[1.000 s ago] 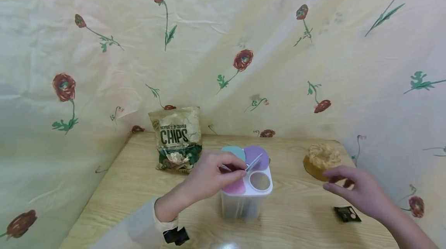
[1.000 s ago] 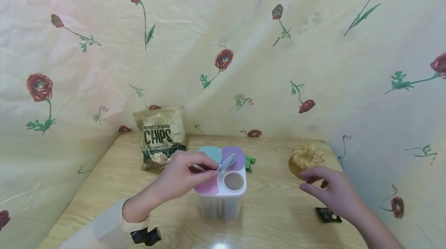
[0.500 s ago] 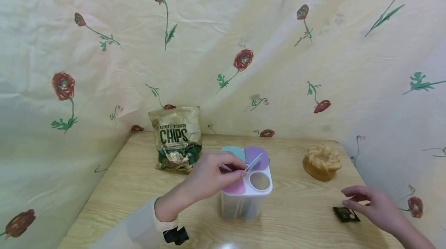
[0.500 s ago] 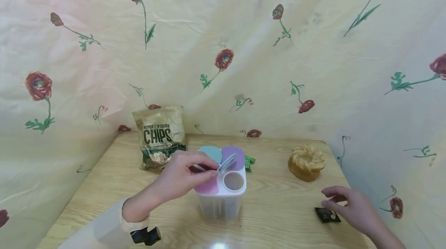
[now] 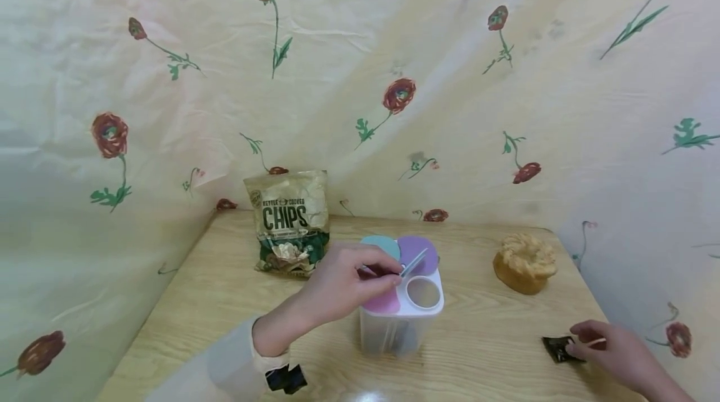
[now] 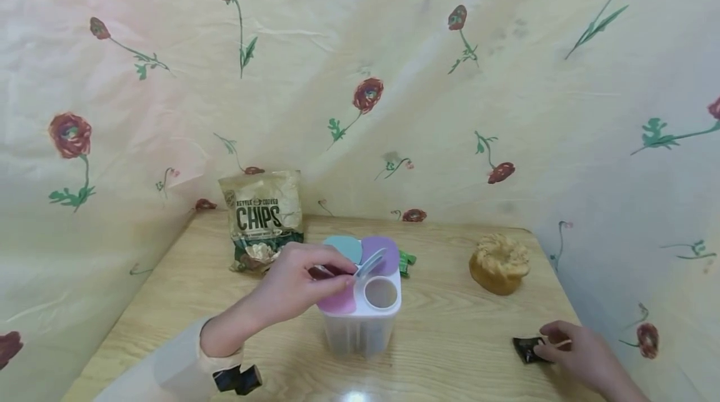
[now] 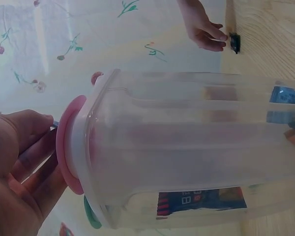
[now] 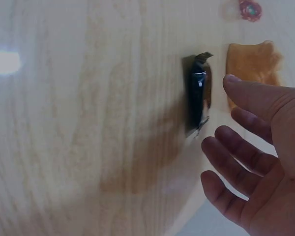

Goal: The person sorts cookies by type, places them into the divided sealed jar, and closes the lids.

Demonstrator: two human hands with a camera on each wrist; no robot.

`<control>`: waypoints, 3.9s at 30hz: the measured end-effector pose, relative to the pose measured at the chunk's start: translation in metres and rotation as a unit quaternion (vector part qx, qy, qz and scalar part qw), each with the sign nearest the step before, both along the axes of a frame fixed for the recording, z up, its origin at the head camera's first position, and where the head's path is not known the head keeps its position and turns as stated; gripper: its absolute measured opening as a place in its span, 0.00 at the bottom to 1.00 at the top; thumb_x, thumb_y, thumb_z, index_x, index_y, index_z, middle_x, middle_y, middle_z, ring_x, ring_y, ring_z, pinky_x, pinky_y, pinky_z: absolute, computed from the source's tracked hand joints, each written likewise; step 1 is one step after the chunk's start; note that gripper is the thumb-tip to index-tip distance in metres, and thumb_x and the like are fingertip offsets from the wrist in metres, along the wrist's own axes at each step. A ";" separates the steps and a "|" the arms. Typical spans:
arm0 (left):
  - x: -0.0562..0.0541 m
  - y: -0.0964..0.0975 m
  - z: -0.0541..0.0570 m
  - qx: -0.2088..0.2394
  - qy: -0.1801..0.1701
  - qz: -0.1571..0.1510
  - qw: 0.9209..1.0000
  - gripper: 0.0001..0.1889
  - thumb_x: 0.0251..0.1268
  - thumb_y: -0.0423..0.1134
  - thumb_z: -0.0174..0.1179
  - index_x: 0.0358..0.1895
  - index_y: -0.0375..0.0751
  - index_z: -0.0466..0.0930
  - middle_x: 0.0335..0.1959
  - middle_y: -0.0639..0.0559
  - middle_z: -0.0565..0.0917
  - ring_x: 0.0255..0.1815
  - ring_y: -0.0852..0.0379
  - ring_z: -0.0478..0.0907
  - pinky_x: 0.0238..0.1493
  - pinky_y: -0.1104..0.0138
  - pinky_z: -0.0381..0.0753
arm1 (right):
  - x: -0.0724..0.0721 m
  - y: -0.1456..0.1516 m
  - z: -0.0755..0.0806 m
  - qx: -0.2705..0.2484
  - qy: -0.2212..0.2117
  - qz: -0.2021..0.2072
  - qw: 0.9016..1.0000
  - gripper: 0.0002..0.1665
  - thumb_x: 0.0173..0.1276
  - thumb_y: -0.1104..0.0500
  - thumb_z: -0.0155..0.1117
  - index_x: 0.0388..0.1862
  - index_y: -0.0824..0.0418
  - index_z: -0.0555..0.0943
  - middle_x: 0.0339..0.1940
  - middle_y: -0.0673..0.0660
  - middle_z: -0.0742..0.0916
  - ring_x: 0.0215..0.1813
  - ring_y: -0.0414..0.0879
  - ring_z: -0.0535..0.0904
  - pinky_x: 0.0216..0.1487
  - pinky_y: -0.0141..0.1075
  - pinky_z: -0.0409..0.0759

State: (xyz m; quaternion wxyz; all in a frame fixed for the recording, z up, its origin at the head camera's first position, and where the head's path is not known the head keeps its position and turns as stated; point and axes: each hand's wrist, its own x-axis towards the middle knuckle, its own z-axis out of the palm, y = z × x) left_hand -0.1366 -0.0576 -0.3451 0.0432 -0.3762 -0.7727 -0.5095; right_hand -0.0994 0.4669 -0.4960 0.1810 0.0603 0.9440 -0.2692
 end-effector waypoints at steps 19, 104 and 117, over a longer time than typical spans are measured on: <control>0.001 0.002 0.003 -0.010 0.004 0.002 1.000 0.06 0.65 0.35 0.71 0.43 0.43 0.91 0.37 0.54 0.91 0.38 0.69 0.85 0.40 0.73 0.87 | 0.000 -0.006 -0.014 0.042 -0.018 -0.019 0.999 0.44 0.58 0.35 0.77 0.52 0.74 0.81 0.35 0.50 0.83 0.38 0.46 0.76 0.36 0.39 0.75; 0.000 -0.001 0.004 -0.007 -0.007 -0.004 1.000 0.05 0.66 0.34 0.70 0.43 0.44 0.91 0.37 0.54 0.91 0.38 0.67 0.85 0.40 0.72 0.88 | -0.029 -0.258 0.166 -0.146 0.370 0.383 0.834 0.17 0.61 0.69 0.74 0.38 0.45 0.92 0.36 0.39 0.86 0.32 0.30 0.79 0.31 0.24 0.80; 0.001 0.001 0.001 -0.004 -0.013 -0.004 1.000 0.05 0.65 0.34 0.70 0.43 0.45 0.91 0.37 0.55 0.91 0.38 0.67 0.85 0.40 0.71 0.88 | -0.028 -0.264 0.167 -0.114 0.304 0.388 0.863 0.09 0.67 0.56 0.75 0.43 0.42 0.91 0.38 0.37 0.89 0.35 0.30 0.78 0.32 0.28 0.80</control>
